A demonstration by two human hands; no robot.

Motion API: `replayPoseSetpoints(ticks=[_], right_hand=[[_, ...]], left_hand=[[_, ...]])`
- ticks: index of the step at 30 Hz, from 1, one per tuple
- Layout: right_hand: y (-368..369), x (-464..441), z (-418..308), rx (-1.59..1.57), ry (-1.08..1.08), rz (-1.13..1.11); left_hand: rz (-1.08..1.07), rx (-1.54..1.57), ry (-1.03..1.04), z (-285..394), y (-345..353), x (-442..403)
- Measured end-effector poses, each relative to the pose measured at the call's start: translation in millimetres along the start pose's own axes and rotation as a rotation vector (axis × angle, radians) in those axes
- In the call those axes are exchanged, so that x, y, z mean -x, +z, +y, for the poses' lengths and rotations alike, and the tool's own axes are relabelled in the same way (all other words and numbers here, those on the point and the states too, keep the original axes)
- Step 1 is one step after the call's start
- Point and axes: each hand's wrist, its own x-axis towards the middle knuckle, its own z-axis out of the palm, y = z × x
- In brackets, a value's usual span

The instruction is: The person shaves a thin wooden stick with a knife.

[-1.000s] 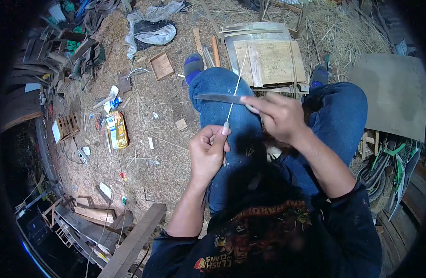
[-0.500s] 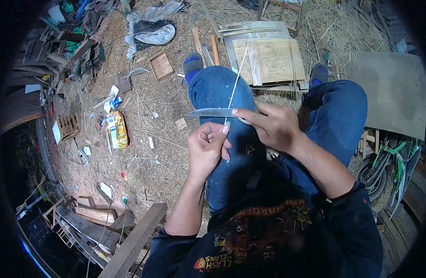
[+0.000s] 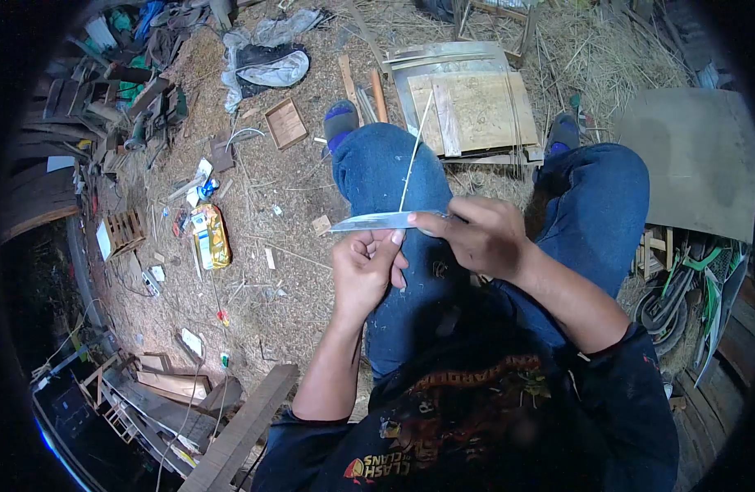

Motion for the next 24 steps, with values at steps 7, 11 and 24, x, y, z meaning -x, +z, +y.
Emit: replayPoseSetpoints(ticks=[7,11,24], right_hand=[[5.3,-0.8,1.5,-0.029,0.055,0.062],[8.8,-3.8,6.7,-0.047,0.039,0.095],[10.1,-10.0,-2.4,-0.153,0.134,0.115]], left_hand=[[-0.02,0.001,-0.008,-1.0,-3.5,-2.5],[-0.045,0.031,-0.008,-2.5,-7.3,-1.3],[-0.111,0.074,-0.029,-3.3,-16.8,-5.6]])
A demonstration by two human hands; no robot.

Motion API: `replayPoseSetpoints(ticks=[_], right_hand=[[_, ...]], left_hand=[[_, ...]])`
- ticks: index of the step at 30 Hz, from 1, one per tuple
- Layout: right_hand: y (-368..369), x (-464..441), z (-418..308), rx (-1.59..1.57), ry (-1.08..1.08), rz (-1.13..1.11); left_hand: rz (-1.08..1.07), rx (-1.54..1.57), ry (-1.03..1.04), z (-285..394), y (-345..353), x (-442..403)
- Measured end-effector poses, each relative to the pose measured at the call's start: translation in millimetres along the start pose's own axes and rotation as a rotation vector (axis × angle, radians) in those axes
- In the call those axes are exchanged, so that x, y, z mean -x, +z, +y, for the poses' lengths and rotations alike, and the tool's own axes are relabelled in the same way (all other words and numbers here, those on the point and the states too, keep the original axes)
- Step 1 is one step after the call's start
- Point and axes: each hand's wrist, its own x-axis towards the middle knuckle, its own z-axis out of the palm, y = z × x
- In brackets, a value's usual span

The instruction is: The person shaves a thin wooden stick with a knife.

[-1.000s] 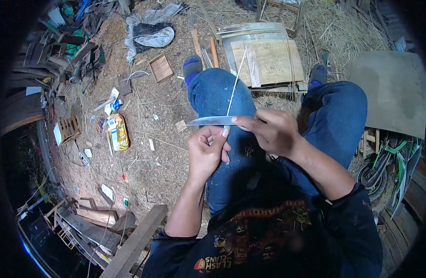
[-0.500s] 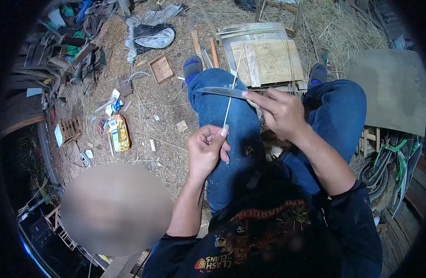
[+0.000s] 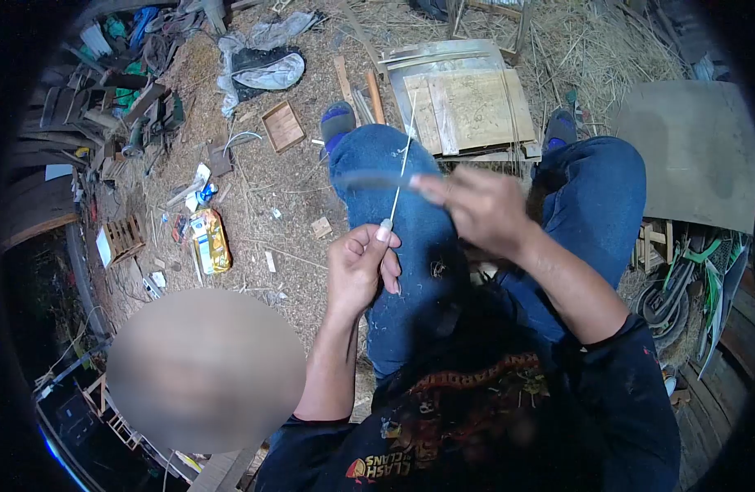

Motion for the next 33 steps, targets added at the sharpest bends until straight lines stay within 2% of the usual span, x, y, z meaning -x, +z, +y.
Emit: replayPoseSetpoints(ticks=[2,4,6,7,8,12,15,18,22,25,28,33], right_hand=[[-2.9,2.2,-1.8,-0.029,-0.105,-0.051],[-5.8,-1.3,6.3,0.032,-0.093,-0.08],[-3.4,-5.9,12.2,-0.03,0.042,0.028],[-8.1,-3.7,5.6,0.061,-0.091,-0.052],[-8.5,-4.1,4.5,0.063,-0.091,-0.049],[-6.3,-4.7,4.1,-0.004,0.052,-0.003],[-9.0,1.5,-7.2,0.023,-0.077,-0.123],[-11.7,-5.0,2.8,0.056,0.012,-0.085],[-11.1,1.2,-8.8,0.099,-0.117,-0.115],[-5.6,2.5,-6.3,0.065,-0.059,-0.106],[-9.8,4.0,-12.8,0.112,-0.127,-0.095],[-5.1,2.9,-4.4,0.107,-0.085,-0.068]], left_hand=[[0.007,-0.001,0.001,-0.1,0.2,-1.0],[0.02,0.002,-0.011,-2.1,1.7,-0.3],[0.022,0.017,-0.012,0.2,2.5,0.9],[0.018,0.013,-0.008,0.7,1.7,-0.1],[0.012,0.047,-0.007,-0.5,0.8,-0.5],[0.012,0.094,-0.007,-1.7,1.9,-0.2],[0.02,0.068,0.007,0.1,3.9,1.0],[0.04,0.026,0.045,-4.6,4.6,1.3],[0.065,-0.002,0.045,-3.7,8.5,-0.1],[0.102,-0.009,0.054,-1.1,10.0,1.2],[0.089,-0.028,0.058,1.8,11.6,2.3],[0.09,-0.017,0.036,-2.0,8.9,0.7]])
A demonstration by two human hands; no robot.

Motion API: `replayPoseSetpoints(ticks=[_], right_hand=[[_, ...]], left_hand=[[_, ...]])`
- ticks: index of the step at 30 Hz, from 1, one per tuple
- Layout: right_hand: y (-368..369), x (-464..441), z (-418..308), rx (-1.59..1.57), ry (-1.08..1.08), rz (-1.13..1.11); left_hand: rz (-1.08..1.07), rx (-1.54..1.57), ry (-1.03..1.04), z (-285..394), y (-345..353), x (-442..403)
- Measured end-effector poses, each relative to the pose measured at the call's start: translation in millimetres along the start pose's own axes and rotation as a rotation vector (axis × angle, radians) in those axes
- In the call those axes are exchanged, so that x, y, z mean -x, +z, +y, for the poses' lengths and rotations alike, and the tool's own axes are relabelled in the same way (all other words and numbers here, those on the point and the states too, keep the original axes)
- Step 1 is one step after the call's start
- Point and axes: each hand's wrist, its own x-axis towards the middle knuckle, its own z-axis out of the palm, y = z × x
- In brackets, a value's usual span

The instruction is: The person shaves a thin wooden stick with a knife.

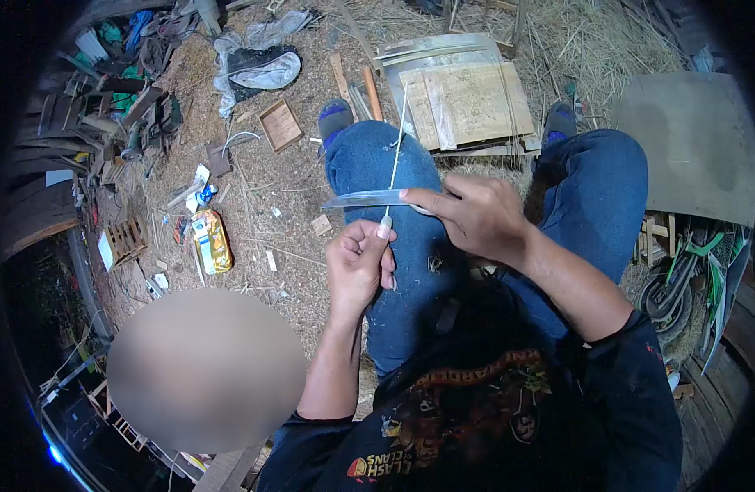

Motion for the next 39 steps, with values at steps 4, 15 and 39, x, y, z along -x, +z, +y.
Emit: replayPoseSetpoints(ticks=[4,15,39], right_hand=[[-7.4,-5.8,5.6,0.005,0.043,0.04],[-1.1,-9.7,3.8,-0.069,0.105,0.102],[1.6,1.3,-17.2,-0.057,-0.062,-0.052]], left_hand=[[-0.001,-0.015,0.0,2.3,0.8,1.8],[-0.058,0.093,-0.004,-3.4,-13.6,13.0],[-0.092,0.259,-0.118,-4.8,-19.1,20.3]])
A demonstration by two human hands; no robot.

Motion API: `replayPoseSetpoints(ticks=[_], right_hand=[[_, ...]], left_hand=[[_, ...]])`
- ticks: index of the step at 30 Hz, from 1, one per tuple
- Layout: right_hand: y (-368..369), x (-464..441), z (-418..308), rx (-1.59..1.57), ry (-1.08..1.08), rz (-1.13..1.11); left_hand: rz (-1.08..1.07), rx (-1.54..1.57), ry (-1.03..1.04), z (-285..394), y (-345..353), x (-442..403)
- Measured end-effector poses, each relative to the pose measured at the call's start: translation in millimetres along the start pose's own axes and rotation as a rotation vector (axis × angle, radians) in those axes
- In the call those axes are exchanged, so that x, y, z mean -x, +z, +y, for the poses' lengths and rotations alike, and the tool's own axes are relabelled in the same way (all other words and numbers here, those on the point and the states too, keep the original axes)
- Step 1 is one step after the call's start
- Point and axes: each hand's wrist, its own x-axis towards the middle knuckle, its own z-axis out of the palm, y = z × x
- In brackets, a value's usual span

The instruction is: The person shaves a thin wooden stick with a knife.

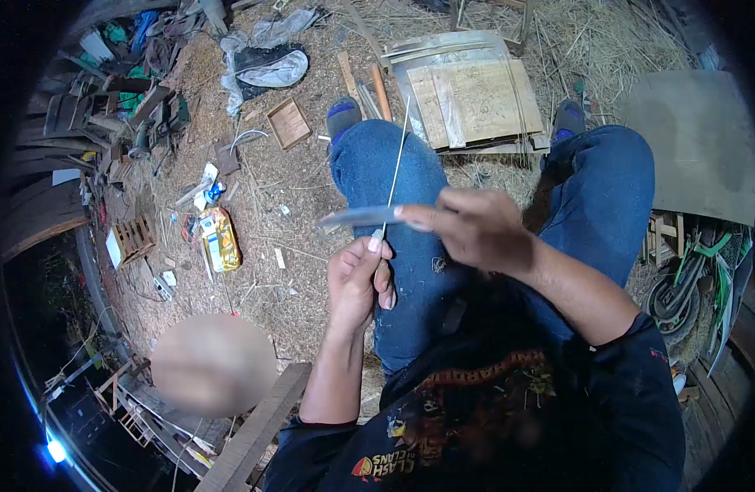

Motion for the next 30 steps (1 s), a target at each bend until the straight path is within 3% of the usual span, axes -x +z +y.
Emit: replayPoseSetpoints(ticks=[2,7,16,18,22,26,30], right_hand=[[4.2,-2.8,11.3,-0.071,0.082,0.042],[0.3,1.0,3.9,-0.009,0.013,0.05],[-1.9,-3.6,12.5,-0.017,0.112,0.043],[-0.7,-2.5,7.4,-0.02,0.018,0.062],[-5.2,-12.0,21.5,-0.001,0.143,0.104],[0.2,-8.3,10.8,-0.008,0.062,0.061],[0.5,-14.3,20.7,-0.02,0.136,0.146]], left_hand=[[0.005,-0.003,-0.015,3.5,3.5,0.6],[-0.006,0.029,-0.017,1.5,5.0,-2.1],[-0.015,0.042,-0.037,2.7,4.3,0.3],[-0.016,0.039,-0.023,2.0,3.7,-0.2],[-0.015,0.061,-0.018,1.8,0.4,1.9],[-0.051,0.09,-0.029,2.3,-3.2,0.9],[-0.029,0.083,-0.034,3.5,-2.4,5.2]])
